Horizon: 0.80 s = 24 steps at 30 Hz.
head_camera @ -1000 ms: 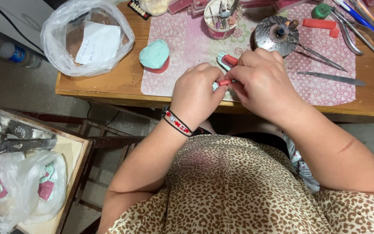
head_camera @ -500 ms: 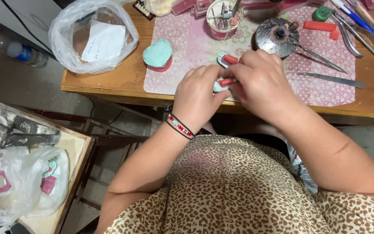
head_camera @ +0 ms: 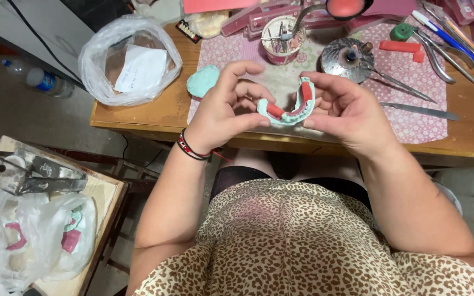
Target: The person is applying red resin to a dental model, shaping it with their fingers and refining the details using a sculpting tool and a brush.
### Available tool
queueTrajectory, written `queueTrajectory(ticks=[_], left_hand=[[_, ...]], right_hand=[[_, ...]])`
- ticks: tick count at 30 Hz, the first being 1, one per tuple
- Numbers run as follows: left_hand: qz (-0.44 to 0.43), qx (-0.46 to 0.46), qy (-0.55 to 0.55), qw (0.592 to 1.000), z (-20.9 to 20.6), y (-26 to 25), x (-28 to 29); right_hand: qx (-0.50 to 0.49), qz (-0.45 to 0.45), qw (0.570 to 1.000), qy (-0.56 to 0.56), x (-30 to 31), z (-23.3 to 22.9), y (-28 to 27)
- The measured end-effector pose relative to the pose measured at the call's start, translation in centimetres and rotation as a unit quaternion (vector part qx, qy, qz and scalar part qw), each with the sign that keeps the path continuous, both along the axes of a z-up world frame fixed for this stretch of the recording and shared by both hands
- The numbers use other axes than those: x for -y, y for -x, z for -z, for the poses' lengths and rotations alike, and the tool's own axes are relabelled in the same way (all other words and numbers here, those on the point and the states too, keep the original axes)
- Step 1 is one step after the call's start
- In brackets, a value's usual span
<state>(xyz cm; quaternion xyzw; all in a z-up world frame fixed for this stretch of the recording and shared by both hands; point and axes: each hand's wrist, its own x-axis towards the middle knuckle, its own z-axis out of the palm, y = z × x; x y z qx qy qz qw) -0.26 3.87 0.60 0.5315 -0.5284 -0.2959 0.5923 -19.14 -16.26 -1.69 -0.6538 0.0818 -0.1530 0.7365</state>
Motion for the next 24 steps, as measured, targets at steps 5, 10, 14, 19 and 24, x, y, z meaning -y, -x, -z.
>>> queueTrajectory(ticks=[5,10,14,19,24], left_hand=[[-0.059,-0.183,0.108,0.975,2.3,1.4,1.4],[-0.155,-0.289,0.199,0.924,4.5,4.3,3.5],[-0.152,-0.367,0.186,0.898,4.6,6.6,4.2],[-0.123,-0.407,0.2,0.883,5.3,7.9,5.4],[-0.07,-0.453,0.176,0.871,4.9,8.3,6.3]], right_hand=[[0.042,0.061,0.993,-0.092,-1.4,-1.1,-1.0],[0.087,0.092,0.983,-0.132,-3.0,-1.2,-1.8],[0.096,0.147,0.975,-0.137,-3.8,-1.0,-2.2],[0.112,0.166,0.973,-0.117,-3.1,1.2,-2.5],[0.129,0.14,0.976,-0.101,-2.5,1.1,-0.8]])
